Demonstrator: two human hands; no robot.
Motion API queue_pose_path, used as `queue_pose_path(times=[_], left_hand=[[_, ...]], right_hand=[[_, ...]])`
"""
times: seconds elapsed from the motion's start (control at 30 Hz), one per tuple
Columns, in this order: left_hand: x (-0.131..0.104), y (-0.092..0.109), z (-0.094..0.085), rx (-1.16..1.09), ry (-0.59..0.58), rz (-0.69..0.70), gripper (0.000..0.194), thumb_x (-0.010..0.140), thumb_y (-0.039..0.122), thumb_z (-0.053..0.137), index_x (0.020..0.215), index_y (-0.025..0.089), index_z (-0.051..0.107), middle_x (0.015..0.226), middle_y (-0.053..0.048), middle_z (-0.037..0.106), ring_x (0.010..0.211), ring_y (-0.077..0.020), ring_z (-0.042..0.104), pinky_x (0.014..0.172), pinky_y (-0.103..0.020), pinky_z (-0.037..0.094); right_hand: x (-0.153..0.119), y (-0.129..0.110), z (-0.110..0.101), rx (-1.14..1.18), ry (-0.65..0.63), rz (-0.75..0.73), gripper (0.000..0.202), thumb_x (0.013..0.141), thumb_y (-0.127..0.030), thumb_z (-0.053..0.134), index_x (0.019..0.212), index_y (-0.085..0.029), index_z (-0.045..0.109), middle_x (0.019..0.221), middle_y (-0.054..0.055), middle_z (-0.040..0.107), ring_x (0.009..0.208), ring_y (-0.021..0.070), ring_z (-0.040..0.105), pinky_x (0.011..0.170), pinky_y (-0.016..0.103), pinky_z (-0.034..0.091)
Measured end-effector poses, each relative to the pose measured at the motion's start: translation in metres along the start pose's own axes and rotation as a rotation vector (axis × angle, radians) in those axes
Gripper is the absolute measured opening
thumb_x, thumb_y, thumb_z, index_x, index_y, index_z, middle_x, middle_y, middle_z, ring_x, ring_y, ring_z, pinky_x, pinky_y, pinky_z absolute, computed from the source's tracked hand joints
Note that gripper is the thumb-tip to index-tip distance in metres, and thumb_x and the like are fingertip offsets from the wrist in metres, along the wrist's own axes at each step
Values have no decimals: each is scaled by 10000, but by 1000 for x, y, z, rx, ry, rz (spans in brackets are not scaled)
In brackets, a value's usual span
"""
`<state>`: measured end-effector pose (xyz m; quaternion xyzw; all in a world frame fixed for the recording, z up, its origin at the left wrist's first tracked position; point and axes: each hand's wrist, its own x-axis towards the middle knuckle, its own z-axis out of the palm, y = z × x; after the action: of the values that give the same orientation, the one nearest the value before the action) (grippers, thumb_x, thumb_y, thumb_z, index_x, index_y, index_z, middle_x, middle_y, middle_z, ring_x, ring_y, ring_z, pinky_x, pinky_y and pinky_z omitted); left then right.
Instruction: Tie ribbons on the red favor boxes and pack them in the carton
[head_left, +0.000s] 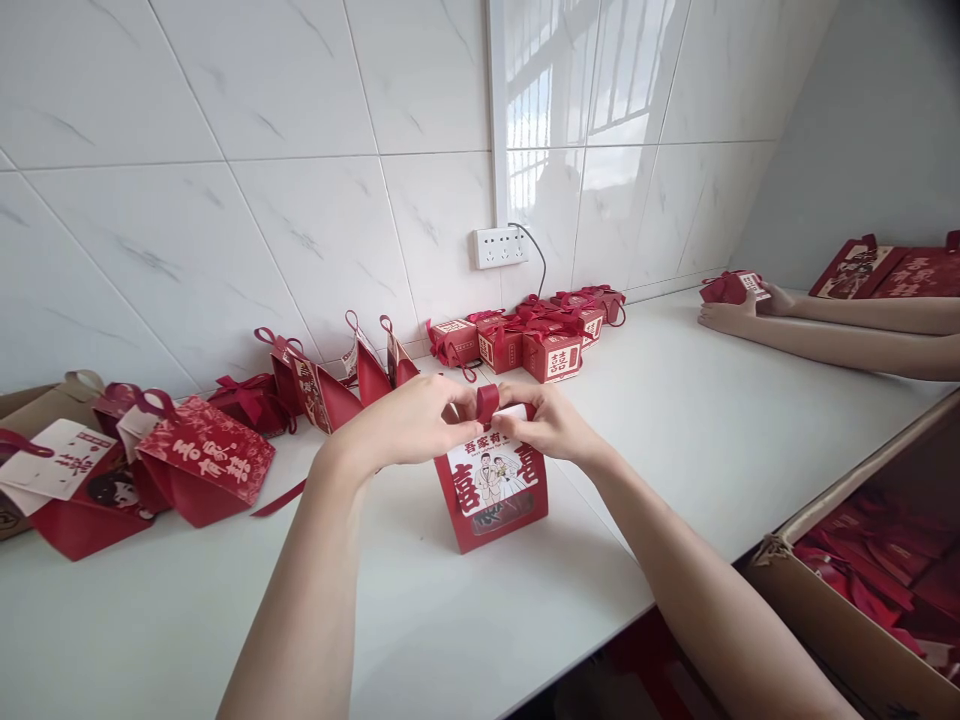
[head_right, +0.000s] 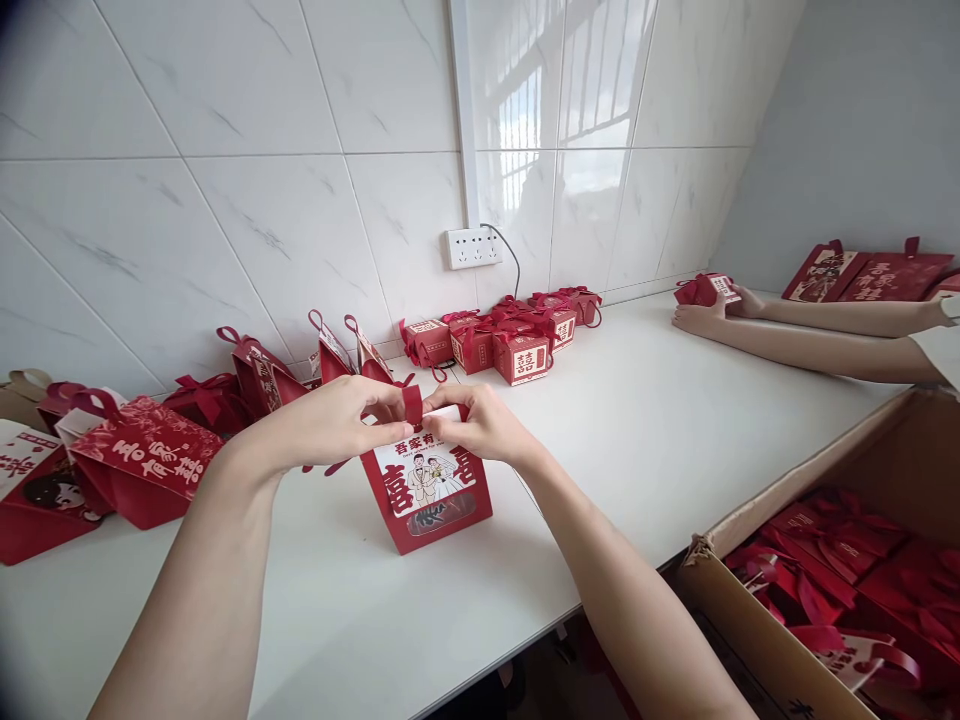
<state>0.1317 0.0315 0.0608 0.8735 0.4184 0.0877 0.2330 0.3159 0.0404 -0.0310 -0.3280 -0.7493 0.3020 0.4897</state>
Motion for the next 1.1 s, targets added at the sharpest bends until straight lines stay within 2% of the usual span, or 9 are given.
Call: queue_pose_path(times=[0.27,0.37,0.5,0.57,0.67,0.73,0.9,1.0,1.1], left_hand=[[3,0,4,-31,54,-8,224,750,388,552,659,191,609,638,20,619,371,-63,405,354,-228,261],[4,1,5,-36,203,4,296,770,479,538,703,205,628,646,18,631,441,-90,469,398,-227,311],[6,1,5,-14,367,26,299,776,460,538,650,200,615,620,10,626,525,-125,544,461,-240,363],[7,0,6,-32,409,15,301,765,447,551,605,195,584,562,13,600,512,-135,564,454,-239,368],[7,-1,7,-135,501,-81,257,744,430,569,629,202,536,529,23,606,496,-156,614,436,-227,407],[8,-1,7,-181,562,-142,222,738,392,556,633,208,493,528,29,622,496,-166,639,434,-224,437],[10,4,9,-155,684,-154,204,732,318,515,581,208,434,477,46,579,486,-155,635,444,-217,451],[7,9,8,-98,707,-139,265,747,362,529,557,202,437,451,40,558,444,-135,582,464,-231,437],[2,10,2,-87,768,-95,327,788,462,510,604,192,506,510,18,586,468,-129,563,501,-247,435]], right_hand=[[0,0,3,39,42,72,58,691,-207,573,688,-156,600,635,-25,577,561,93,496,514,209,379],[-2,-2,3,58,38,61,30,678,-180,564,659,-159,575,636,-25,575,566,93,501,512,205,380],[-1,-2,5,30,27,52,68,734,-222,562,692,-170,564,690,-1,598,611,120,542,547,235,424],[0,1,7,-37,120,-19,99,771,-279,584,785,-184,560,784,18,608,711,148,574,646,279,470],[2,7,11,-198,409,-144,246,774,-341,632,948,-215,513,976,58,576,935,201,562,846,373,466],[1,7,14,-236,480,-182,274,800,-397,609,985,-229,497,1037,76,549,1029,223,531,915,414,438],[-3,-2,20,-78,198,-163,454,732,-559,642,997,-219,497,1040,78,571,968,224,577,845,395,485],[-3,-4,25,-85,205,-62,308,779,-470,621,894,-201,522,812,27,599,727,163,577,682,317,499],[-3,-4,27,56,242,29,243,808,-426,592,844,-191,542,761,12,597,676,141,569,607,266,479]])
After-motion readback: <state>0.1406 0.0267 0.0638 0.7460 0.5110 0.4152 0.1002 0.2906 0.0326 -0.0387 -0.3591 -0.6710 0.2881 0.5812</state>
